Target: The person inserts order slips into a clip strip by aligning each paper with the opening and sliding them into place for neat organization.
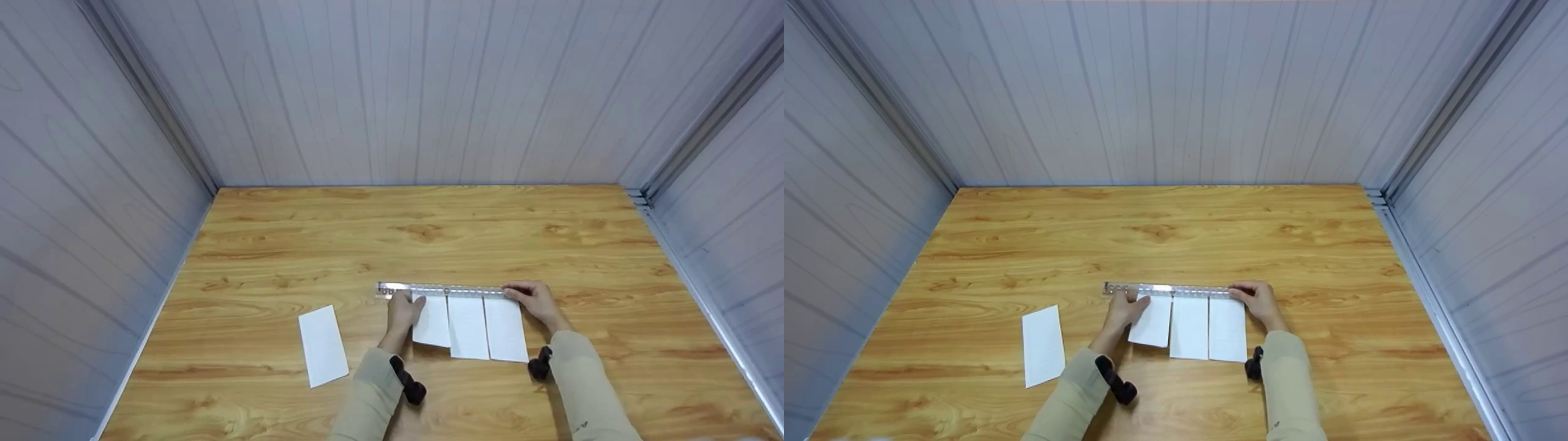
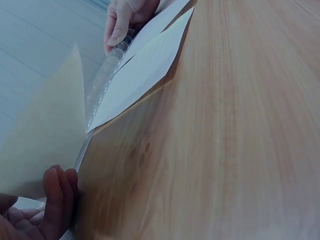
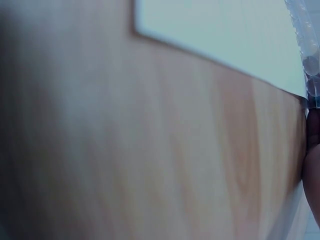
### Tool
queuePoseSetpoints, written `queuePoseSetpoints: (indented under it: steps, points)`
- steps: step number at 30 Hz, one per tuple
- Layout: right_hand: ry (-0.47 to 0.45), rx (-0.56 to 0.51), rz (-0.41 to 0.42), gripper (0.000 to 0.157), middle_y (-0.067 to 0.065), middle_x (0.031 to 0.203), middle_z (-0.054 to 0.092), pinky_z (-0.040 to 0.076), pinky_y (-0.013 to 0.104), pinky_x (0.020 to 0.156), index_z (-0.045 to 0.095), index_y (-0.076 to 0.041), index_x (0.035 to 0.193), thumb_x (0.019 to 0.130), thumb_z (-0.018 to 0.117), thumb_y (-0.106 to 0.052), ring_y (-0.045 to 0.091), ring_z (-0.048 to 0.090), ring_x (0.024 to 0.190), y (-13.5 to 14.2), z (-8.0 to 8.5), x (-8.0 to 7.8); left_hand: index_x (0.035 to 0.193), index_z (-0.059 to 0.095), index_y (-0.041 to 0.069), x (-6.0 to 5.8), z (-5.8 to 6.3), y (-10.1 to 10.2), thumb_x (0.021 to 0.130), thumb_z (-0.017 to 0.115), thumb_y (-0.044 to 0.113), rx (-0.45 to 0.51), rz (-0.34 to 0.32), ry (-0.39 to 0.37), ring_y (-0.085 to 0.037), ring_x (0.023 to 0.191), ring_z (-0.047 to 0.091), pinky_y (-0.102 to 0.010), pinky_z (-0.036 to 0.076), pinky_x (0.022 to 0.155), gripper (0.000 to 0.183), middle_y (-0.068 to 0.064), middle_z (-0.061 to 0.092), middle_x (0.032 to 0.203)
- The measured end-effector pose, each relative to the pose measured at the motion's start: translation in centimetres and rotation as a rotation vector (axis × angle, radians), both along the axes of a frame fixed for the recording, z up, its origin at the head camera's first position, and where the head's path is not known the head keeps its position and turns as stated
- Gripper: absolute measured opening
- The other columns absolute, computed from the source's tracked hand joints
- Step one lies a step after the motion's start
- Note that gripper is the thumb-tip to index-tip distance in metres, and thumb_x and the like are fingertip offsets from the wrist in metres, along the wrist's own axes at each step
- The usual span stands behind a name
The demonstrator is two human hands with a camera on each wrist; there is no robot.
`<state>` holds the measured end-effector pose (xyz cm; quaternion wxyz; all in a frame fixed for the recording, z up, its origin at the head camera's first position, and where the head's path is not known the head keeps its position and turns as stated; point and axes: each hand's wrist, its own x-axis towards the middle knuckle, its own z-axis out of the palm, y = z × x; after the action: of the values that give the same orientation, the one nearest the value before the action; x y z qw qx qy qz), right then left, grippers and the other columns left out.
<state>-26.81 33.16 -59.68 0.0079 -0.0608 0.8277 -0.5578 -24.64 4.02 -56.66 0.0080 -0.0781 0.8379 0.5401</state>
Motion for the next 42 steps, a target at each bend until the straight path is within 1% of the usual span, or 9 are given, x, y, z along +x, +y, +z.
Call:
queuePoseSetpoints:
  steps: [4,7,10,11,15,19,25,34,42]
  points:
    - [0.007,-0.001,0.000,0.020,0.017,0.093,0.064,0.044,0.018,0.072,0.066,0.004,0.093,0.079,0.064,-0.011,0.006,0.059,0.082,0.1,-0.1,0.0,0.051,0.034,0.010,-0.9,-2.4,-0.6,0.076,0.064,0.012,-0.011,-0.032,0.078,-0.012,0.043,0.030,-0.027,0.026,0.040,0.040,0.004,0.029,0.046]
    - [0.002,0.013,0.000,0.021,0.016,0.094,0.064,0.044,0.017,0.073,0.066,0.003,0.094,0.080,0.064,-0.012,0.006,0.058,0.083,0.1,0.0,0.0,0.053,0.046,0.007,-1.1,-3.1,-1.2,0.076,0.065,0.016,-0.029,-0.047,0.091,-0.015,0.044,0.041,-0.030,0.036,0.040,0.031,0.000,0.042,0.048]
    - [-0.003,0.018,0.000,0.022,0.016,0.094,0.064,0.044,0.017,0.073,0.066,0.003,0.094,0.080,0.064,-0.013,0.006,0.058,0.083,0.0,0.0,0.0,0.056,0.054,0.003,-0.6,-2.5,-1.7,0.075,0.064,0.013,-0.039,-0.043,0.078,-0.017,0.043,0.048,-0.030,0.041,0.042,0.024,-0.004,0.051,0.050]
    - [-0.005,0.019,0.000,0.022,0.016,0.094,0.064,0.044,0.017,0.073,0.066,0.003,0.094,0.080,0.064,-0.013,0.006,0.058,0.083,0.0,0.1,0.0,0.058,0.055,0.001,0.0,-1.1,-1.9,0.074,0.065,0.010,-0.062,-0.032,0.035,-0.019,0.045,0.049,-0.032,0.043,0.043,0.021,-0.006,0.052,0.051]
    - [-0.003,-0.005,0.007,0.023,0.018,0.095,0.064,0.044,0.018,0.073,0.066,0.004,0.095,0.079,0.064,-0.013,0.005,0.058,0.083,0.1,0.1,0.0,0.065,0.055,0.001,1.0,0.2,-2.8,0.074,0.064,0.007,-0.150,-0.022,0.053,-0.016,0.049,0.049,-0.028,0.042,0.047,0.014,-0.003,0.051,0.056]
    - [-0.004,-0.018,0.014,0.024,0.019,0.095,0.064,0.045,0.017,0.072,0.066,0.005,0.095,0.080,0.064,-0.013,0.004,0.058,0.083,0.1,0.1,0.0,0.076,0.055,0.001,1.5,0.8,-3.8,0.075,0.065,0.009,-0.187,-0.011,0.012,-0.015,0.057,0.048,-0.028,0.041,0.051,0.013,-0.003,0.051,0.063]
    - [0.012,-0.004,0.009,0.021,0.018,0.093,0.064,0.044,0.017,0.072,0.066,0.005,0.094,0.079,0.064,-0.011,0.005,0.058,0.082,0.0,-0.1,-0.1,0.086,0.058,-0.003,2.1,1.0,-5.4,0.079,0.064,0.012,-0.143,-0.008,-0.046,-0.019,0.064,0.055,-0.030,0.046,0.056,0.017,-0.009,0.058,0.073]
    - [0.020,-0.001,-0.002,0.021,0.017,0.093,0.064,0.044,0.017,0.072,0.066,0.004,0.094,0.079,0.065,-0.011,0.006,0.058,0.082,0.1,-0.1,-0.1,0.091,0.057,-0.006,3.4,1.2,-7.8,0.081,0.062,0.010,-0.097,0.025,-0.032,-0.016,0.060,0.053,-0.027,0.044,0.052,0.020,-0.009,0.057,0.073]
    - [0.009,-0.010,0.011,0.020,0.019,0.093,0.064,0.044,0.016,0.072,0.065,0.007,0.095,0.080,0.063,-0.006,0.006,0.059,0.083,-0.2,0.6,0.2,0.090,0.058,-0.007,4.5,1.0,-9.6,0.080,0.063,0.007,-0.082,0.071,0.072,-0.020,0.070,0.055,-0.030,0.046,0.061,0.018,-0.010,0.057,0.076]
